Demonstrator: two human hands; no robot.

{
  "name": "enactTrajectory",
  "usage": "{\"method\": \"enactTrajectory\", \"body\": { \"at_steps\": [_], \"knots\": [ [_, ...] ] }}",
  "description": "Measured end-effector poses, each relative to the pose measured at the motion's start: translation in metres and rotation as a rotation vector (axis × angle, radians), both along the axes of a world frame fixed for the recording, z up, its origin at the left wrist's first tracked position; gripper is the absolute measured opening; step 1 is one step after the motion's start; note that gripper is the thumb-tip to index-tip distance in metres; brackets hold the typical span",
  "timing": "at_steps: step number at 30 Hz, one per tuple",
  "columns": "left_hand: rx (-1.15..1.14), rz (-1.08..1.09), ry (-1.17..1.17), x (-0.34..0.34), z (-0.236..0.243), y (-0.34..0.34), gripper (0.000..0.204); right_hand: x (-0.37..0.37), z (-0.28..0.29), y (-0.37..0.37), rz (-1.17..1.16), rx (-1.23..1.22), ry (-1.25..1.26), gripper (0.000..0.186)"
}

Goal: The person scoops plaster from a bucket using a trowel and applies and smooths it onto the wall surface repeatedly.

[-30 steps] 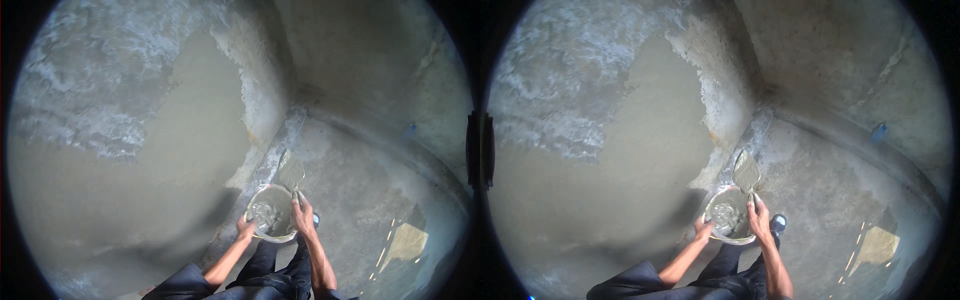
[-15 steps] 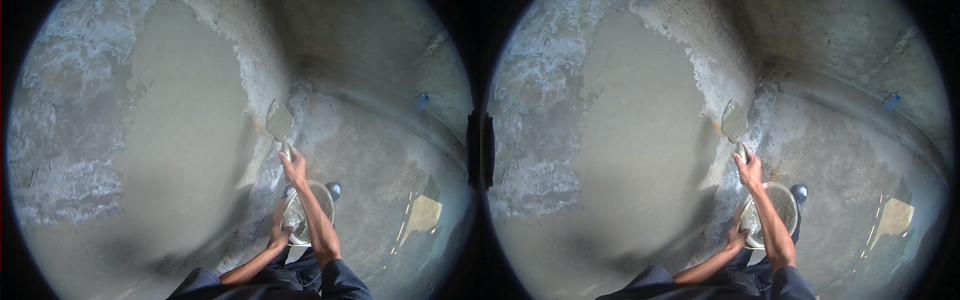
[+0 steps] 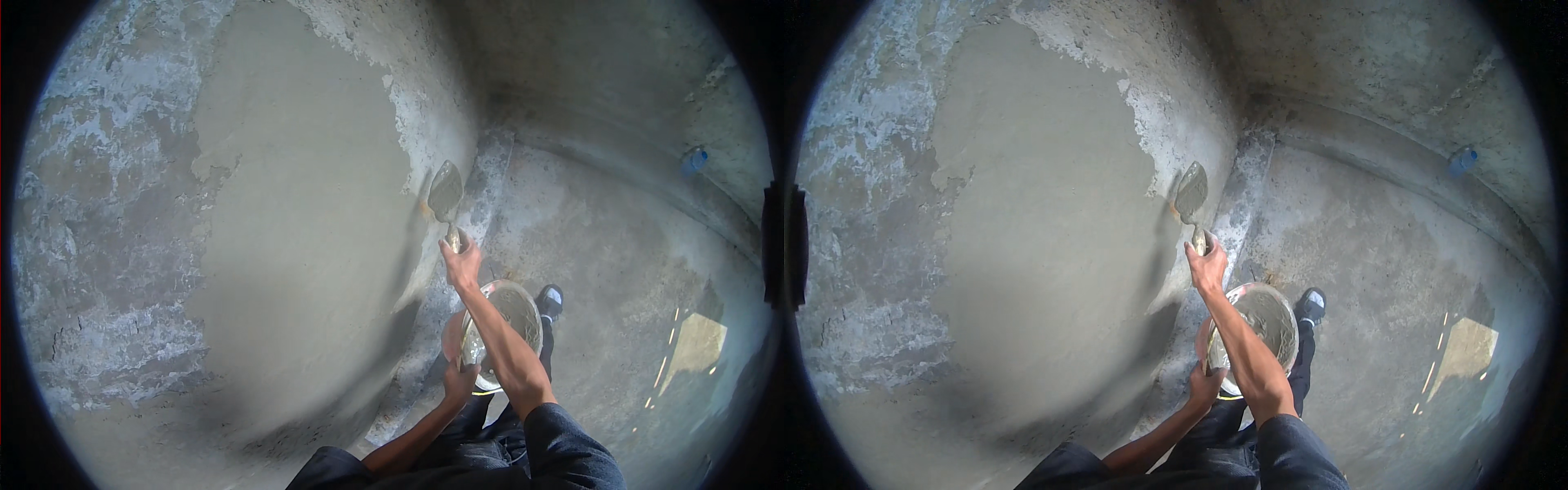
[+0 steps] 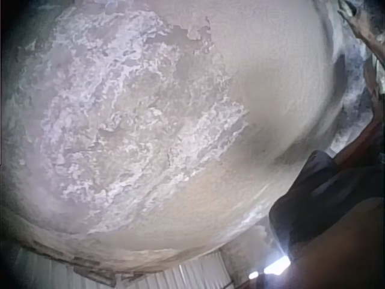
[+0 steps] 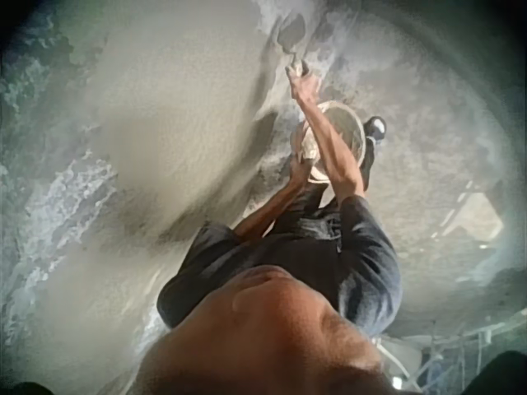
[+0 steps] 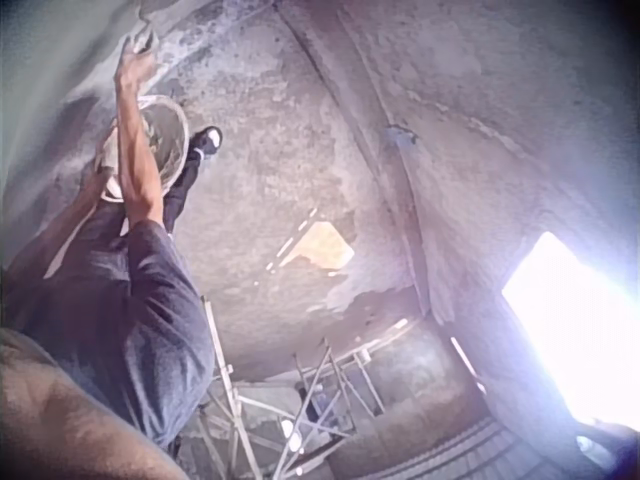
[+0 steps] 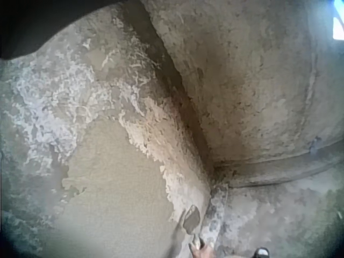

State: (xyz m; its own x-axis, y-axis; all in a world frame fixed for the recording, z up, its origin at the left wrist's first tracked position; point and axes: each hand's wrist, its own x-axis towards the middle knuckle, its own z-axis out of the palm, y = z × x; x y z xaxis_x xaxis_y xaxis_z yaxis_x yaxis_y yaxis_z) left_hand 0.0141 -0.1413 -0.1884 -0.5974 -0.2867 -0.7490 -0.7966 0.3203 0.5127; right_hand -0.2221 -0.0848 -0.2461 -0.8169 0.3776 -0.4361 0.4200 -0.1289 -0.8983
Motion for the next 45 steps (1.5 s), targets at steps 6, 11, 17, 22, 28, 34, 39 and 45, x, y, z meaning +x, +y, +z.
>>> {"method": "enactTrajectory", "body": {
  "at_steps": [6,11,17,22,28,34,39,45],
  "knots": [
    [-0.003,-0.038,0.087,-0.009,0.0,0.004,0.042,-0.011,0.013,-0.014,0.043,0.224,-0.021,0.053],
    [-0.118,-0.279,0.351,0.007,-0.007,-0.006,0.038,0.0,0.072,-0.054,0.115,0.263,0.141,0.06],
    [-0.093,-0.286,0.064,-0.011,0.018,0.008,0.036,0.023,0.063,-0.036,0.006,-0.067,0.216,0.061],
    [-0.084,-0.176,0.095,-0.006,0.025,0.025,0.035,-0.029,0.017,0.002,0.02,-0.176,-0.067,0.059],
    [-0.06,-0.158,0.027,0.012,0.0,0.01,0.037,-0.04,0.063,-0.018,0.12,0.039,0.178,0.059],
    [-0.076,-0.334,0.349,0.028,-0.017,-0.004,0.038,-0.02,0.121,-0.02,-0.072,-0.148,0.233,0.048],
    [-0.064,-0.218,0.066,0.001,0.018,0.02,0.044,-0.057,0.064,-0.008,-0.057,-0.267,0.121,0.04],
    [-0.074,-0.155,-0.04,0.01,-0.001,0.018,0.048,-0.065,0.04,-0.016,0.246,-0.062,0.145,0.049]
  ]
}}
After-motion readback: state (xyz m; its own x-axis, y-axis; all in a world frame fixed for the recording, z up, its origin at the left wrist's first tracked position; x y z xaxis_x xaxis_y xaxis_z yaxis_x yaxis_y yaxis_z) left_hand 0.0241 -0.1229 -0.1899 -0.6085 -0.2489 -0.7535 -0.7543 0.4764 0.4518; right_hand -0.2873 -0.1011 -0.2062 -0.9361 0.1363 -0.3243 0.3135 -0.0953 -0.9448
